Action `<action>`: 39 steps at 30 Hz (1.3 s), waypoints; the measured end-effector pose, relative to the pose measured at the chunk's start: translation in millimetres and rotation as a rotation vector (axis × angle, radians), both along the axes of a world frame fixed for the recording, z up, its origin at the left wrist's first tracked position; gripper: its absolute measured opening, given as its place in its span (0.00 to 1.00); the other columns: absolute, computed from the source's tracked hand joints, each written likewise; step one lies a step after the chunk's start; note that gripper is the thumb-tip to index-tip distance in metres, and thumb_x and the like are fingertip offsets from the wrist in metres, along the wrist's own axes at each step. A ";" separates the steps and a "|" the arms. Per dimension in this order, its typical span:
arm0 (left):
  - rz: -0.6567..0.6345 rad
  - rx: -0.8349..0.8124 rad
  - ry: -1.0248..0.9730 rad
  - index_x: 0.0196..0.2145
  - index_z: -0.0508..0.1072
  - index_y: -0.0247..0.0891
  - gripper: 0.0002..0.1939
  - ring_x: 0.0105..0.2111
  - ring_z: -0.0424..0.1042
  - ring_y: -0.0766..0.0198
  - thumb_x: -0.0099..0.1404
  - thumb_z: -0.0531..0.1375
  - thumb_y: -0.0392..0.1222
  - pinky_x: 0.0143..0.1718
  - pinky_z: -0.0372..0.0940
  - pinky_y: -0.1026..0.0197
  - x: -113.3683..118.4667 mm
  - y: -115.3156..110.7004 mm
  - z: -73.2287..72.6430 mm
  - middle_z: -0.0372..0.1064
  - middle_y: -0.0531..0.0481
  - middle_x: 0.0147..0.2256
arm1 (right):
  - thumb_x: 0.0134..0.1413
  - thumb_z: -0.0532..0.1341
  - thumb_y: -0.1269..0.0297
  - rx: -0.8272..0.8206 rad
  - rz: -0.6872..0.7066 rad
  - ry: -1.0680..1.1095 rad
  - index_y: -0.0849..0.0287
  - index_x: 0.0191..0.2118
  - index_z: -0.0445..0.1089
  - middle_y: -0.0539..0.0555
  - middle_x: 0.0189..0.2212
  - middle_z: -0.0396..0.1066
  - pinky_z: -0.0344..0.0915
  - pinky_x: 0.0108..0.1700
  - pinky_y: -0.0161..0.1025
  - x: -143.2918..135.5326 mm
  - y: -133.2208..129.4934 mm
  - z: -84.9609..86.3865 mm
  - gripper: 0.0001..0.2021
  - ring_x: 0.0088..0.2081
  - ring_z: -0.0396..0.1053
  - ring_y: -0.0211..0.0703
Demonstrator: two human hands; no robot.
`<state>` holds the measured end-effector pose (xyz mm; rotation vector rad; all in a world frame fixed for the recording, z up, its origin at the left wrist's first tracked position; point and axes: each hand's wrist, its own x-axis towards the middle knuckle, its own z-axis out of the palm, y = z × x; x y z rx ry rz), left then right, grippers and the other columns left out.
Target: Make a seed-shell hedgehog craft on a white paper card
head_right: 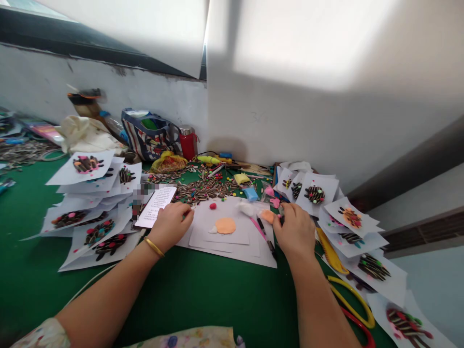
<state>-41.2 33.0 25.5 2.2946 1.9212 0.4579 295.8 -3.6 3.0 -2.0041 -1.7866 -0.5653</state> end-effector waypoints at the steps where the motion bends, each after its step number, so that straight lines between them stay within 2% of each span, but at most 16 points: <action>1: 0.003 -0.008 -0.009 0.29 0.71 0.40 0.14 0.42 0.68 0.51 0.67 0.51 0.45 0.45 0.60 0.45 -1.1 1.9 -0.1 0.72 0.46 0.36 | 0.57 0.57 0.60 0.010 0.013 0.009 0.60 0.50 0.67 0.61 0.48 0.70 0.62 0.48 0.49 -1.5 0.1 -0.2 0.17 0.48 0.66 0.58; 10: 0.013 0.032 -0.010 0.27 0.70 0.40 0.14 0.41 0.68 0.51 0.67 0.51 0.44 0.45 0.59 0.44 -2.6 12.9 -4.4 0.73 0.47 0.35 | 0.59 0.57 0.59 0.049 0.167 0.067 0.60 0.51 0.69 0.62 0.47 0.70 0.62 0.50 0.50 -19.6 -0.9 -4.8 0.17 0.49 0.66 0.56; 19: 0.014 0.040 -0.019 0.28 0.71 0.40 0.14 0.42 0.68 0.51 0.67 0.51 0.44 0.48 0.58 0.43 -3.9 20.1 -7.5 0.73 0.45 0.36 | 0.59 0.57 0.61 0.038 0.249 0.077 0.60 0.53 0.68 0.61 0.49 0.70 0.62 0.52 0.49 -37.0 -4.1 -9.4 0.18 0.50 0.66 0.55; 23: 0.013 0.037 -0.020 0.28 0.71 0.40 0.13 0.43 0.68 0.51 0.67 0.51 0.44 0.51 0.57 0.41 -4.5 20.3 -6.9 0.73 0.45 0.36 | 0.59 0.56 0.60 0.022 0.292 0.106 0.59 0.53 0.68 0.61 0.48 0.70 0.62 0.53 0.50 -45.6 -6.5 -6.4 0.18 0.50 0.66 0.55; 27: -0.006 0.115 -0.020 0.28 0.71 0.40 0.13 0.42 0.68 0.52 0.67 0.51 0.43 0.52 0.55 0.41 -2.8 16.8 -4.7 0.72 0.45 0.35 | 0.60 0.55 0.61 -0.011 0.362 0.162 0.59 0.53 0.67 0.62 0.49 0.70 0.62 0.53 0.51 -55.9 -9.2 -1.4 0.18 0.51 0.66 0.55; 30: -0.108 0.184 -0.072 0.30 0.73 0.39 0.13 0.40 0.67 0.54 0.67 0.52 0.44 0.52 0.56 0.46 5.1 7.3 -4.7 0.72 0.45 0.35 | 0.60 0.56 0.62 -0.003 0.461 0.210 0.58 0.53 0.68 0.61 0.47 0.70 0.62 0.55 0.54 -68.3 -12.6 -0.4 0.17 0.50 0.66 0.55; 35: -0.430 0.217 -0.227 0.33 0.73 0.41 0.09 0.42 0.67 0.59 0.67 0.55 0.42 0.57 0.53 0.49 30.4 -23.1 -9.5 0.72 0.49 0.36 | 0.58 0.56 0.68 -0.063 0.632 0.373 0.57 0.52 0.69 0.60 0.44 0.71 0.67 0.51 0.51 -98.4 -25.8 -1.1 0.16 0.48 0.68 0.52; 39: -0.506 0.235 -0.248 0.35 0.73 0.42 0.06 0.41 0.67 0.59 0.66 0.56 0.41 0.61 0.50 0.46 42.7 -38.8 -13.9 0.72 0.50 0.35 | 0.59 0.55 0.71 -0.161 0.712 0.526 0.57 0.51 0.70 0.58 0.45 0.72 0.68 0.50 0.48 -114.0 -34.9 1.2 0.16 0.48 0.69 0.49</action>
